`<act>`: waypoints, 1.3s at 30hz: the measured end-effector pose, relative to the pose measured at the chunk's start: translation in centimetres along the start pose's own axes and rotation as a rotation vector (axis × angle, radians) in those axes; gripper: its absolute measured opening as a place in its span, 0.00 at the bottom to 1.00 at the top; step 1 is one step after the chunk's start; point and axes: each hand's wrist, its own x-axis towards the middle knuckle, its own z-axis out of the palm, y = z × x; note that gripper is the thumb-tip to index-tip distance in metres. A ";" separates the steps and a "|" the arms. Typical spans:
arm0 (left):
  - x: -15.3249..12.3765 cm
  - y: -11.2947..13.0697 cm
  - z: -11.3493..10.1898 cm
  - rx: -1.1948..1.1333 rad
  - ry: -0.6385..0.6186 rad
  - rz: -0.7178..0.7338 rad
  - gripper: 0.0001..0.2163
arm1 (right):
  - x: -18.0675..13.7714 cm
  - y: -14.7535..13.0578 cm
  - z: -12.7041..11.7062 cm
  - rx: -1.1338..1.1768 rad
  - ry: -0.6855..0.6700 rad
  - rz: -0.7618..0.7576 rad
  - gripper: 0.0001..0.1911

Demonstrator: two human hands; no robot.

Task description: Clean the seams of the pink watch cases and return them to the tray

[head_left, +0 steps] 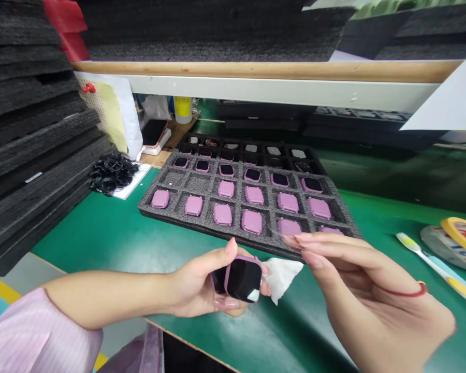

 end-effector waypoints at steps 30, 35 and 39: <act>-0.1 1.1 1.0 0.120 0.385 0.183 0.12 | -1.1 1.6 -1.9 -0.388 -0.239 -0.235 0.09; -0.3 0.8 1.5 0.304 0.376 0.159 0.14 | -2.9 2.4 -1.0 -0.401 -0.517 -0.143 0.08; -0.5 0.6 1.4 0.449 0.347 0.095 0.16 | -0.8 1.0 -2.0 -0.439 -0.365 -0.189 0.04</act>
